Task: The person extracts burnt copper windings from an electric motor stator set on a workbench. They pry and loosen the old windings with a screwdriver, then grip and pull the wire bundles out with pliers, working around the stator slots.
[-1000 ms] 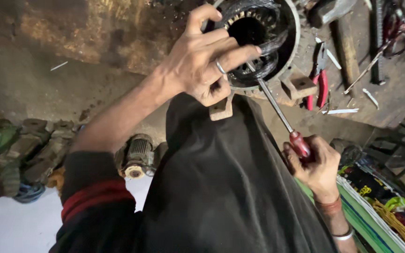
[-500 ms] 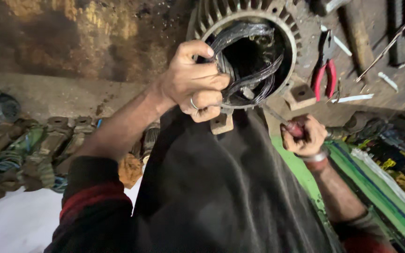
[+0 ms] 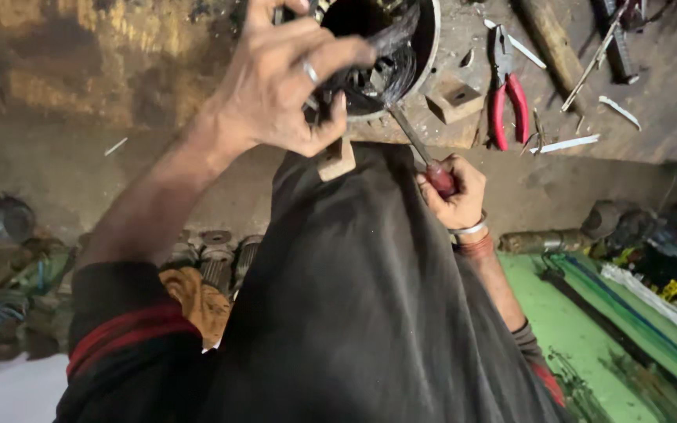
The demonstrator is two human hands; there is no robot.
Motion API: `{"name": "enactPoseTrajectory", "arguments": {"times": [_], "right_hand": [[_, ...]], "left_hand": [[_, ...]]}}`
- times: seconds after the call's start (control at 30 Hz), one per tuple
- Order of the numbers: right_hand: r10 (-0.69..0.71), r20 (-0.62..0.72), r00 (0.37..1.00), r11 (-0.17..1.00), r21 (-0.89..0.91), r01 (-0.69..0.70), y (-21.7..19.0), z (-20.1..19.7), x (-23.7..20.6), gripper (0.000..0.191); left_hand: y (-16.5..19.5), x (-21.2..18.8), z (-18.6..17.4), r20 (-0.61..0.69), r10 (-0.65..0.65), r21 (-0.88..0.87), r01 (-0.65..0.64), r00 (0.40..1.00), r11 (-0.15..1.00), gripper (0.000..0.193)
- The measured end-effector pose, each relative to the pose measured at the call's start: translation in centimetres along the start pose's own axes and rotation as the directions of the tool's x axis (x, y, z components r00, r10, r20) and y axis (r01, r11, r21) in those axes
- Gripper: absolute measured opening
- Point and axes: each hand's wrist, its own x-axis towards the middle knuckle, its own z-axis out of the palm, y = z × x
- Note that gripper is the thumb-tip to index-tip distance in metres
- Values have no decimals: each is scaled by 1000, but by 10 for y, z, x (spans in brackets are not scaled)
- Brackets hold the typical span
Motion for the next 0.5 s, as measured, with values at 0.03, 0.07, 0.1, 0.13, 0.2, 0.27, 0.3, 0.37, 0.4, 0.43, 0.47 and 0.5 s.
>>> {"name": "enactPoseTrajectory", "arguments": {"times": [0.03, 0.07, 0.1, 0.13, 0.2, 0.27, 0.3, 0.37, 0.4, 0.43, 0.47, 0.5], "right_hand": [[14, 13, 1000, 1000, 8, -14, -3, -1, 3, 25], [18, 13, 1000, 1000, 15, -18, -6, -2, 8, 24], [20, 11, 1000, 999, 26, -20, -7, -2, 13, 23], [20, 9, 1000, 999, 35, -20, -7, -3, 19, 22], [-38, 36, 999, 999, 32, 37, -4, -4, 29, 25], [-39, 94, 995, 999, -32, 42, 0, -7, 33, 30], [-9, 139, 990, 995, -100, 23, 2, -10, 32, 34], [86, 203, 976, 981, -188, -47, 4, -19, 25, 35], [142, 219, 965, 973, -209, -95, 6, -26, 19, 31], [198, 233, 952, 962, -231, -143, 7, -32, 12, 28], [170, 206, 964, 970, -208, -127, 9, -38, 4, 27], [147, 177, 973, 975, -189, -113, 11, -45, -4, 27]], "left_hand": [[7, -2, -5, 54, -87, 5, 87, 995, 996, 49], [12, -2, -11, 71, -113, -1, 113, 991, 994, 52], [16, -3, -18, 90, -136, -2, 137, 987, 991, 55], [18, -4, -23, 95, -148, 2, 149, 984, 989, 57], [22, -5, -30, 92, -162, 13, 162, 982, 987, 58], [24, -4, -30, 108, -174, 34, 171, 979, 985, 57], [24, -3, -30, 129, -185, 46, 181, 974, 982, 57], [25, -2, -26, 139, -196, 51, 191, 971, 980, 59], [25, -2, -25, 125, -191, 48, 187, 974, 981, 60], [25, -3, -25, 124, -188, 56, 182, 974, 982, 62], [24, -4, -24, 123, -185, 64, 178, 975, 982, 64], [23, -6, -25, 133, -183, 78, 174, 974, 982, 66]]}}
